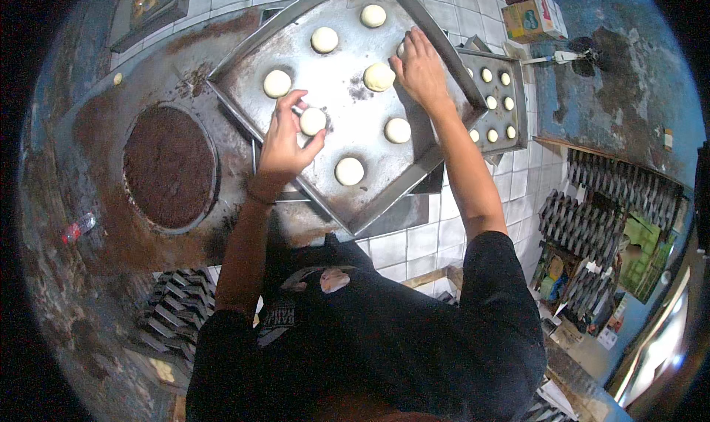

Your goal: The person flattens small pieces of dough by hand, adds a scoop of dark paste using a spoon, seals the dough into balls, and arranges them on metal baking trays.

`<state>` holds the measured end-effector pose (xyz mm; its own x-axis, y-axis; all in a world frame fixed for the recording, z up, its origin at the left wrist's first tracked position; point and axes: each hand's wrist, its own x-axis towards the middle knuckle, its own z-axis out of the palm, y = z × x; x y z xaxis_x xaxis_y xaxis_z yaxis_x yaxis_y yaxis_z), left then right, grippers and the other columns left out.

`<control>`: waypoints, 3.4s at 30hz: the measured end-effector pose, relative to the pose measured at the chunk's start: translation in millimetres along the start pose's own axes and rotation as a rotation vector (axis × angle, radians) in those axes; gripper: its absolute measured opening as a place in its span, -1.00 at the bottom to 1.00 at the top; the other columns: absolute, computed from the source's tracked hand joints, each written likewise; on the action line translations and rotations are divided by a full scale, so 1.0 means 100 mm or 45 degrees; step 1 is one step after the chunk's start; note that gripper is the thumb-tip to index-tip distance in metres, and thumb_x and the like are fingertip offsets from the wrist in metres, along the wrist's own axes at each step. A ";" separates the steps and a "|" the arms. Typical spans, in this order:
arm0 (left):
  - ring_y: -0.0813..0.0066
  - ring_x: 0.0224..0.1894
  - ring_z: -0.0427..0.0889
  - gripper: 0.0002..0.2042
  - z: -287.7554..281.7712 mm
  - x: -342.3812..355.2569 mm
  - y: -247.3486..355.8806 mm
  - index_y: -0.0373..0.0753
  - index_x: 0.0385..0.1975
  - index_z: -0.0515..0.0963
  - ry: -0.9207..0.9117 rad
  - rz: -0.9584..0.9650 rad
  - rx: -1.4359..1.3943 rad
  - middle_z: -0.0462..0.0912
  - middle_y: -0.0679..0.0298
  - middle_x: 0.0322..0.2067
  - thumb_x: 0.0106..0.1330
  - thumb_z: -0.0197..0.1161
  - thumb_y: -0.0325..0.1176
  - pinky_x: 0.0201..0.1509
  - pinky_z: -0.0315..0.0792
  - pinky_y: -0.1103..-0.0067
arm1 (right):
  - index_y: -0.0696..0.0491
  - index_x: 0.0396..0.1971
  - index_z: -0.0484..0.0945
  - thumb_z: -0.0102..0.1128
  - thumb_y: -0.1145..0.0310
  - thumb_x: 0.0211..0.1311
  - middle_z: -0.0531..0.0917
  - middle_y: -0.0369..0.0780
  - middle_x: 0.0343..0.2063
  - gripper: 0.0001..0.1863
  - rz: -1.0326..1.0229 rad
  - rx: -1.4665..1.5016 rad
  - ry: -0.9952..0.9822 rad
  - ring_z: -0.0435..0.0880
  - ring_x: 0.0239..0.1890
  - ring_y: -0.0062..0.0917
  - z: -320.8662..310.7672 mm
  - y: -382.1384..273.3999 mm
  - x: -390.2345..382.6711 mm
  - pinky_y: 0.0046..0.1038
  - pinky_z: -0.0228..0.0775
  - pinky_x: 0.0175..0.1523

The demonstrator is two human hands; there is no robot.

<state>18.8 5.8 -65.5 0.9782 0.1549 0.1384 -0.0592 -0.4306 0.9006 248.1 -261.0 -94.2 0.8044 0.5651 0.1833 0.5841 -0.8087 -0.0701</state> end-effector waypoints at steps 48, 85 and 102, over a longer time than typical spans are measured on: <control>0.55 -0.49 0.51 -0.34 -1.72 -0.91 0.49 -0.28 -0.58 0.52 0.747 -0.147 -0.709 0.55 0.34 -0.59 0.58 -0.04 0.23 -0.40 0.37 0.47 | 0.19 -0.28 0.62 0.50 0.29 0.23 0.70 -0.29 -0.36 -0.70 0.255 1.668 0.216 0.61 -0.26 -0.63 -1.42 -4.40 -0.73 -0.51 0.48 -0.12; 0.35 -0.03 0.77 -0.69 -3.53 -3.43 -1.35 -0.39 -0.08 0.65 0.528 -0.576 -0.033 0.80 0.09 -0.12 0.20 0.45 -0.44 0.08 0.57 0.43 | 0.09 0.11 0.45 0.08 0.53 0.27 0.63 0.07 -0.10 -0.62 -0.113 0.638 -0.668 0.64 -0.01 0.05 0.67 -4.90 -2.65 -0.05 0.55 0.08; 0.45 -0.02 0.73 -0.60 -3.75 -3.74 -1.58 -0.37 0.04 0.62 0.792 -0.831 -0.525 0.77 0.25 -0.07 0.17 0.46 -0.49 0.10 0.56 0.49 | -0.05 0.13 0.60 0.08 0.49 0.24 0.60 -0.04 0.01 -0.56 -0.555 0.346 -0.447 0.70 0.01 -0.12 0.71 -5.82 -1.16 -0.16 0.65 0.01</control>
<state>-412.6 349.2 -104.9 0.5718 0.7416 -0.3508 0.2744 0.2301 0.9337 -178.0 155.6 -144.0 0.4467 0.8912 -0.0791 0.8363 -0.4473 -0.3171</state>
